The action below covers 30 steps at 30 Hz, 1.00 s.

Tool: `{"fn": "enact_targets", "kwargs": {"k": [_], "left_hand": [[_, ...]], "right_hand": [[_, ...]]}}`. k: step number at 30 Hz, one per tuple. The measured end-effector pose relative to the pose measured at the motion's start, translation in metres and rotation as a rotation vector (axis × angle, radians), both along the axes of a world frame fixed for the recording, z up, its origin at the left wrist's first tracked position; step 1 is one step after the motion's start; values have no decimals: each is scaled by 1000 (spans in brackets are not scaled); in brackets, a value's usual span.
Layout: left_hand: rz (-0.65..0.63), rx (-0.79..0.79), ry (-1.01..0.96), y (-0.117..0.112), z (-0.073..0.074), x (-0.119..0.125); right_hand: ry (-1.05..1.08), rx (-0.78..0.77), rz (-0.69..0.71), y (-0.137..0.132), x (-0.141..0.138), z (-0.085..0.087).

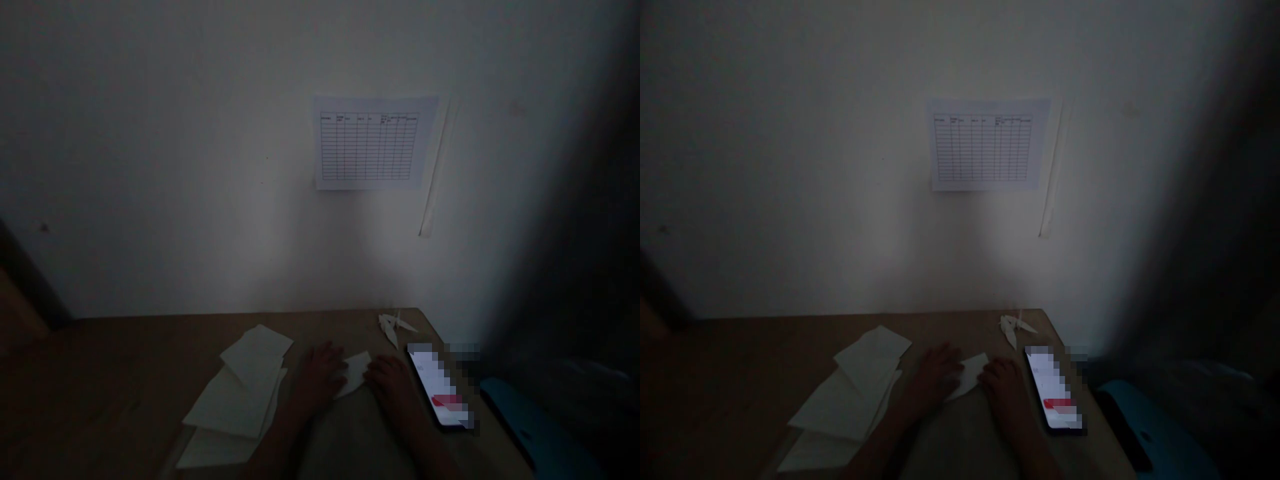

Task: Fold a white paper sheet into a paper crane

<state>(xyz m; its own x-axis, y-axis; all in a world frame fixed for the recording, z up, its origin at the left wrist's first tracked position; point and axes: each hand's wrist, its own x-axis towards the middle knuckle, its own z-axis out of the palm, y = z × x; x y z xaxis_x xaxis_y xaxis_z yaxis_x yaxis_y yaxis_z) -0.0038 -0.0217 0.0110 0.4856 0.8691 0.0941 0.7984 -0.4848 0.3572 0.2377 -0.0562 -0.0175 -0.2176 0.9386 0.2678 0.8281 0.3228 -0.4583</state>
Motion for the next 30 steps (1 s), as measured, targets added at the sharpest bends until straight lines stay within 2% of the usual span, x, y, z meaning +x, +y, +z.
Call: {"fn": "enact_targets", "kwargs": {"k": [5, 8, 10, 15, 25, 30], "left_hand": [[45, -48, 60, -8, 12, 4], [65, -79, 96, -9, 13, 5], [65, -83, 100, -8, 11, 4], [44, -70, 74, -6, 6, 2], [40, -97, 102, -8, 13, 3], [47, -121, 112, -11, 22, 5]], "right_hand": [[-6, 75, 49, -5, -4, 5], [45, 74, 84, -5, -2, 3], [91, 43, 58, -5, 1, 3], [155, -43, -111, -3, 5, 5], [135, -27, -106, 2, 8, 4], [142, -51, -156, 11, 5, 12]]}}
